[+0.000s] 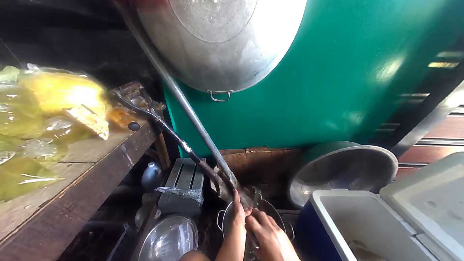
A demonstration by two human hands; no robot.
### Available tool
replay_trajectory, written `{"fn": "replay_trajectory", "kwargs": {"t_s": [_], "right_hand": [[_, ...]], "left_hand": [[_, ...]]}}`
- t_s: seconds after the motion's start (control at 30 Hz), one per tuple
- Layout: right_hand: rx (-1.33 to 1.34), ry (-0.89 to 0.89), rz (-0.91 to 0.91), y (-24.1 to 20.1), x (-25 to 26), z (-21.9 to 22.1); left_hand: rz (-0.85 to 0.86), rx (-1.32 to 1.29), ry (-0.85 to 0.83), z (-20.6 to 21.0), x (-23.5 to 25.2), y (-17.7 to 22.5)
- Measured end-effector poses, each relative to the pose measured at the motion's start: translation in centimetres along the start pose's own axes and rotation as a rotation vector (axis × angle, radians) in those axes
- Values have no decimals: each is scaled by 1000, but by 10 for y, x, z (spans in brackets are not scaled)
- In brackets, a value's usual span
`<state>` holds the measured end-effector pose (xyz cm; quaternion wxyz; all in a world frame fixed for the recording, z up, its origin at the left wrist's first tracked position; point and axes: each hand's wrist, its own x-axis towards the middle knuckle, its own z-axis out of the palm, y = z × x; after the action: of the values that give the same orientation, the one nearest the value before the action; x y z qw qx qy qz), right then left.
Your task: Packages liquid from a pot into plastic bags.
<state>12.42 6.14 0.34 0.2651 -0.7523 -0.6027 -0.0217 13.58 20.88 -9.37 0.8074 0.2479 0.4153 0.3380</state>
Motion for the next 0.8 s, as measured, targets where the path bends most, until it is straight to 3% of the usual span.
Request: {"fn": "replay_trajectory", "kwargs": {"t_s": [0.07, 0.13, 0.2, 0.33, 0.5, 0.6, 0.8], "right_hand": [[100, 164, 45, 24, -3, 7], [153, 330, 95, 57, -1, 25], [177, 382, 177, 92, -2, 52], [207, 190, 324, 134, -24, 116], [261, -126, 332, 141, -63, 172], [307, -139, 360, 139, -81, 189], [474, 138, 977, 152, -83, 186]], "left_hand": [[-188, 23, 90, -5, 0, 4], [-216, 94, 93, -20, 14, -4], [-171, 225, 82, -32, 21, -7], [-130, 380, 65, -46, 15, 2], [-206, 502, 10, -63, 9, 8], [-222, 553, 25, -74, 11, 7], [-267, 585, 79, -90, 13, 3]]}}
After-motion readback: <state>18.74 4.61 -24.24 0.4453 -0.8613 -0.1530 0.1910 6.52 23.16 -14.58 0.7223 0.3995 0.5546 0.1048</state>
